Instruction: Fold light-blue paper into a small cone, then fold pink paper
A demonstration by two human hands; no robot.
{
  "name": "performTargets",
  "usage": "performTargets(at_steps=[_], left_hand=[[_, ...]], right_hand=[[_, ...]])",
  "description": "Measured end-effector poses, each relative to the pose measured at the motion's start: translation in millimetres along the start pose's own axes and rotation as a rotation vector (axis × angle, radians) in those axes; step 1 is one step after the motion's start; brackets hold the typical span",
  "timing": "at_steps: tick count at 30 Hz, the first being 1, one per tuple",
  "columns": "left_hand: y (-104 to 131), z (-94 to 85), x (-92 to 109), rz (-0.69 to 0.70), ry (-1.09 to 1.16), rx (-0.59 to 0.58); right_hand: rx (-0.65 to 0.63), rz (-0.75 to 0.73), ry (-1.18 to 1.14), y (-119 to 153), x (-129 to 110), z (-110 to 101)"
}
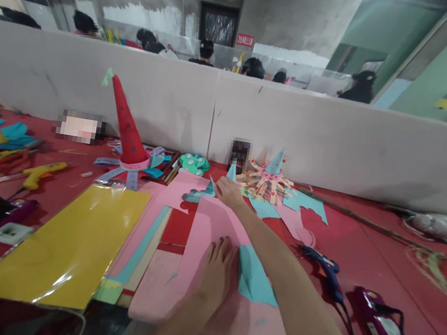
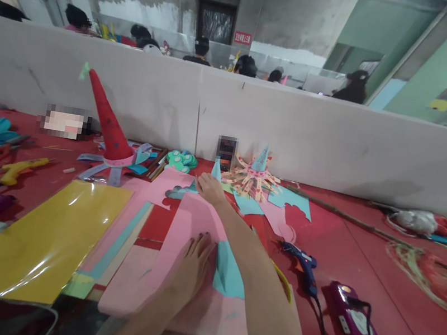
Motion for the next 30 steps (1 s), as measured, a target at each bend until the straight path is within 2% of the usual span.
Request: performTargets(at_steps=[2,4,7,10,13,18,21,26,28,30], left_hand=[[-0.1,0.5,0.4,-0.003,-0.007,0.009],[0.0,0.9,1.0,0.003,-0.020,0.030],[0.3,1.9,1.7,0.022,-0.039,0.063],[0.7,3.0,2.0,0.048,-0.068,0.096],[0.0,4.4,1.1,0.058,-0.095,0.104],[-3.8,4.0,-2.2,0.051,-0.036,0.055],[-8.6,-4.0,-5.1,0.020,0.102,0.077],[-23.1,-35.9,-9.8,-0.023,0.446,0.167],[-28.5,-52.4,-9.9,-0.013,0.517,0.157],[-31.5,-65.9,-10.5,-0.026,0.522,0.089]], right_hand=[[-0.113,-0.189,0.012,4.8,-20.8,15.3],[-0.159,-0.274,0.038,9.6,-33.8,26.1],[-0.185,-0.253,0.086,13.3,-39.4,35.1],[-0.213,-0.208,0.141,16.1,-34.5,36.0],[-0.226,-0.191,0.189,20.1,-24.7,28.2],[-0.233,-0.140,0.248,32.5,-5.4,6.1],[-0.286,-0.030,0.306,46.6,9.7,-6.1],[-0.289,0.402,0.398,82.1,42.1,-31.5],[-0.327,0.480,0.382,94.8,46.8,-37.8],[-0.367,0.490,0.359,102.5,46.0,-42.5]])
Point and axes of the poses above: each hand's wrist, its own y-axis away from the middle knuckle, its own z-axis out of the palm, x = y × z, the point moved 5 cm from there along -y, towards the middle knuckle, and after that the axes turned 2 degrees about x, right-handed, at the moved point
